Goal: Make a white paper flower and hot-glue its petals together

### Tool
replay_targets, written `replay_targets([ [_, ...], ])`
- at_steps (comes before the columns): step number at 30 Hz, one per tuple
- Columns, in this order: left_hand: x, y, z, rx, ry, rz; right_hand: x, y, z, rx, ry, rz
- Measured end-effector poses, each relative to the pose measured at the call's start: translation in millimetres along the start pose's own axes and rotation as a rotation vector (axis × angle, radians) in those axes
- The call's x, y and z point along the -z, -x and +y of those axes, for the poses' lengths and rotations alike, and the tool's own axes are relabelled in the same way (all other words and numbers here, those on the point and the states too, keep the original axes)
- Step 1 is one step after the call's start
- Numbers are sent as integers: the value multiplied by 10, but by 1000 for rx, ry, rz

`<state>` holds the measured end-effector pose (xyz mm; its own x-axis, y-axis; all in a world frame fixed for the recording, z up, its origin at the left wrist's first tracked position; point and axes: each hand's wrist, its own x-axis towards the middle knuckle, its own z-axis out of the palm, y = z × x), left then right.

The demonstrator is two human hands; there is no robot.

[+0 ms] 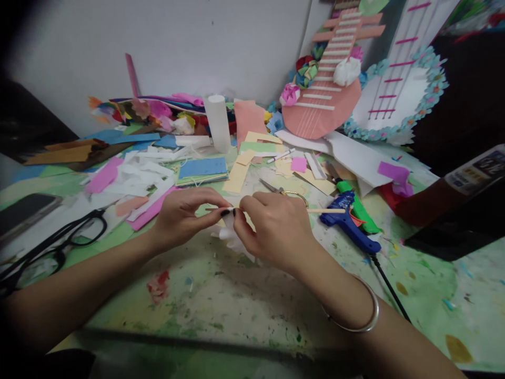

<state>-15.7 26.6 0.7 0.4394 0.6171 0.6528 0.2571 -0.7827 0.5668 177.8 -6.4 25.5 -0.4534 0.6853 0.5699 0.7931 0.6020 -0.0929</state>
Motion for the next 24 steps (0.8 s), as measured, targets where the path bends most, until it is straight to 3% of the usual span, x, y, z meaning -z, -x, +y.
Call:
replay_targets([
  [4,25,2,-31,-173,-175,-32,8,1,4,24,23,-6],
  [8,39,18,-22,-250,-349,-82,14,1,19,38,7,-49],
  [13,32,26,4,-218,-407,-80,5,-5,40,56,3,-63],
  [24,20,31,51,-151,-253,-27,21,-21,52,52,-5,-91],
])
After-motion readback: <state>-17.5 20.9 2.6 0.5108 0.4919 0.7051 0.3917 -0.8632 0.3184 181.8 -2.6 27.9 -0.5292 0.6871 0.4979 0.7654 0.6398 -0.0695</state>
